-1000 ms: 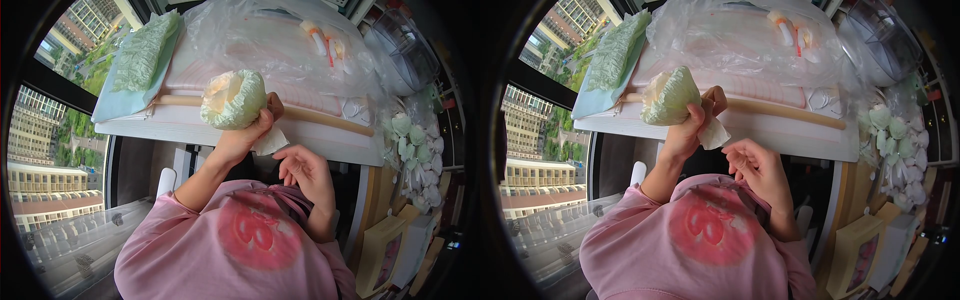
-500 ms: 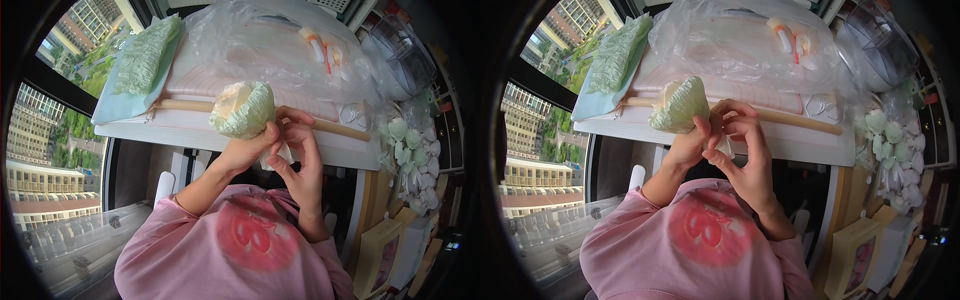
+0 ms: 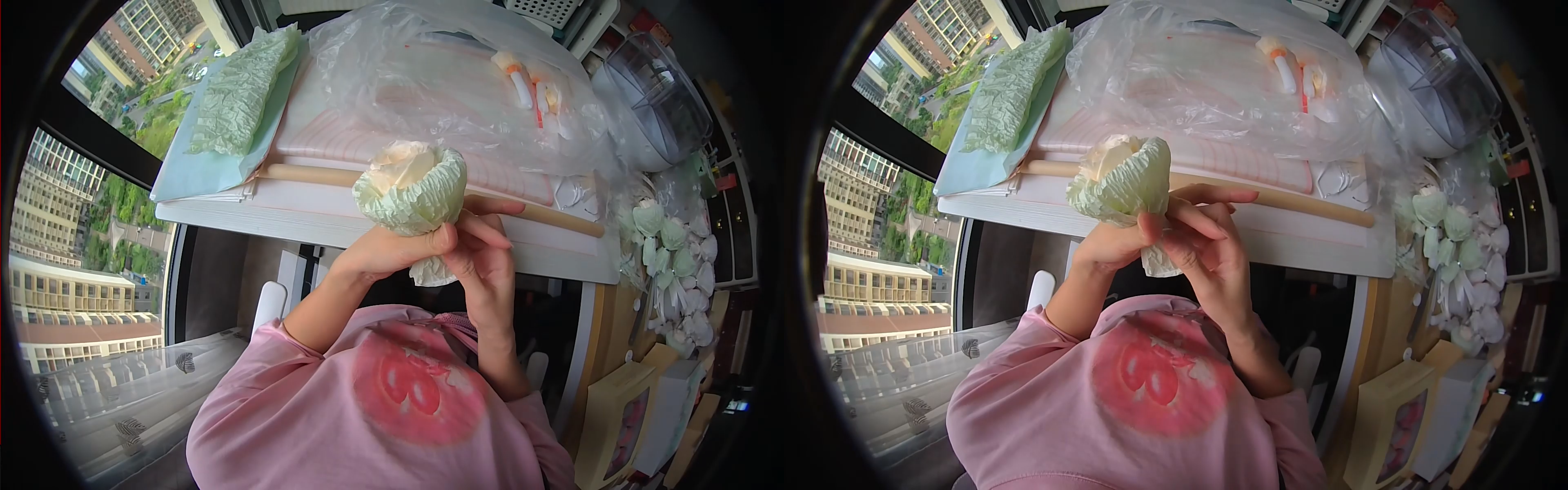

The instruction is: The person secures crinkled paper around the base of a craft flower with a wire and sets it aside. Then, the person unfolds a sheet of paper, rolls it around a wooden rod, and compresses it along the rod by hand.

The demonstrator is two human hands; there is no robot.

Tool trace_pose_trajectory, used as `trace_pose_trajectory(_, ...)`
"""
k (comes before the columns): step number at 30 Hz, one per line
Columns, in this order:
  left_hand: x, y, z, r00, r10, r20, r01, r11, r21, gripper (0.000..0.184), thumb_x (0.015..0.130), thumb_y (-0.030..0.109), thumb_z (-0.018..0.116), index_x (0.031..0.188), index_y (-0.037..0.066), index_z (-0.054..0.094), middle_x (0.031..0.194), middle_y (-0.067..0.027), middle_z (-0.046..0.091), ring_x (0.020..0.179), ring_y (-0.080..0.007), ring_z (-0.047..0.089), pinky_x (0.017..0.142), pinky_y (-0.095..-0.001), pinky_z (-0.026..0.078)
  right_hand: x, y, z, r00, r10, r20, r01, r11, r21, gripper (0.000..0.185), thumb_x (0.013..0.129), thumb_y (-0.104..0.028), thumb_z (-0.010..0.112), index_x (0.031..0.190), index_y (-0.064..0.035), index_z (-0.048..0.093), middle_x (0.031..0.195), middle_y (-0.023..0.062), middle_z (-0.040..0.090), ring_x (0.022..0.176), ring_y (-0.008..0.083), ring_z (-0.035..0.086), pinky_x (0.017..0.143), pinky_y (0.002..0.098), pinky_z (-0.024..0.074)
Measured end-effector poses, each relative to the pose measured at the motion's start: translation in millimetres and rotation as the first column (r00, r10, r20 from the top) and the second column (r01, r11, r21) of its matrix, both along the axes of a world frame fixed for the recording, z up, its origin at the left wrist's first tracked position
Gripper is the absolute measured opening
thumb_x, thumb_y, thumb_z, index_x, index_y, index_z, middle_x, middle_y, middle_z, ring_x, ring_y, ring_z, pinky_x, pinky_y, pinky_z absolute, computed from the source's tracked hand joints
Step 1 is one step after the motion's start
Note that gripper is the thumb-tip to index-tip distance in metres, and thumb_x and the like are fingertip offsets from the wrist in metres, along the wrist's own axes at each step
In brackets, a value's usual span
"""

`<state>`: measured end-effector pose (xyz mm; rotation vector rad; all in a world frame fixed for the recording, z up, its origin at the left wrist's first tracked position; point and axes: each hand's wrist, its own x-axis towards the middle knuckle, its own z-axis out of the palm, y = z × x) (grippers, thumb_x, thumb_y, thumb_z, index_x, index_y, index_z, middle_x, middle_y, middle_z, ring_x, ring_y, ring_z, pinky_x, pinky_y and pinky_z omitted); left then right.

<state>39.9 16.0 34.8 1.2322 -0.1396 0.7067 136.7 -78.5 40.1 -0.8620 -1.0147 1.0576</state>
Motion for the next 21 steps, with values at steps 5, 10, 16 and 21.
trace_pose_trajectory(5, -3.2, -3.5, 8.0, 0.995, 0.021, -0.093, -0.026, 0.998, -0.052, 0.059, 0.077, 0.049, 0.063, 0.11, 0.0, 0.057, 0.119, -0.0149, 0.053, 0.109, -0.0213, 0.049, 0.09, -0.0333, 0.041, -6.5, -2.7, -5.3, 0.985, -0.133, 0.112, 0.116, 0.982, 0.146, 0.021, 0.089, -0.01, 0.056, 0.103, 0.0007, 0.044, 0.102, 0.0079, 0.053, 0.089, 0.0111, 0.053, 0.08, 0.0238, 0.0428)
trace_pose_trajectory(10, -3.9, -9.8, 2.4, 0.971, 0.198, -0.136, -0.196, 0.98, 0.023, 0.064, 0.076, 0.042, 0.069, 0.119, -0.001, 0.047, 0.114, -0.0119, 0.054, 0.108, -0.0183, 0.049, 0.092, -0.0322, 0.039, -9.6, -3.1, -10.8, 0.93, -0.323, 0.178, 0.273, 0.927, 0.256, 0.021, 0.09, -0.014, 0.055, 0.099, 0.0, 0.043, 0.097, 0.0075, 0.05, 0.086, 0.0112, 0.05, 0.078, 0.0236, 0.0412)
trace_pose_trajectory(16, -4.2, -42.3, 7.8, 0.915, 0.344, -0.212, -0.366, 0.928, -0.074, 0.045, 0.091, 0.023, 0.052, 0.124, -0.006, 0.042, 0.126, -0.0194, 0.047, 0.113, -0.0225, 0.048, 0.093, -0.0357, 0.04, -5.8, -0.3, -17.2, 0.83, -0.503, 0.243, 0.413, 0.845, 0.339, 0.017, 0.088, -0.01, 0.057, 0.096, 0.0013, 0.046, 0.091, 0.0109, 0.051, 0.082, 0.0148, 0.051, 0.073, 0.0252, 0.0432)
trace_pose_trajectory(21, -1.6, -45.3, -1.9, 0.914, 0.325, -0.242, -0.345, 0.938, -0.042, 0.041, 0.095, 0.019, 0.042, 0.127, -0.005, 0.038, 0.13, -0.02, 0.044, 0.116, -0.0225, 0.045, 0.096, -0.0354, 0.038, 2.1, -6.8, -12.6, 0.769, -0.524, 0.366, 0.42, 0.846, 0.328, 0.014, 0.086, -0.006, 0.059, 0.093, 0.0011, 0.049, 0.094, 0.0112, 0.053, 0.082, 0.0153, 0.053, 0.072, 0.0257, 0.0442)
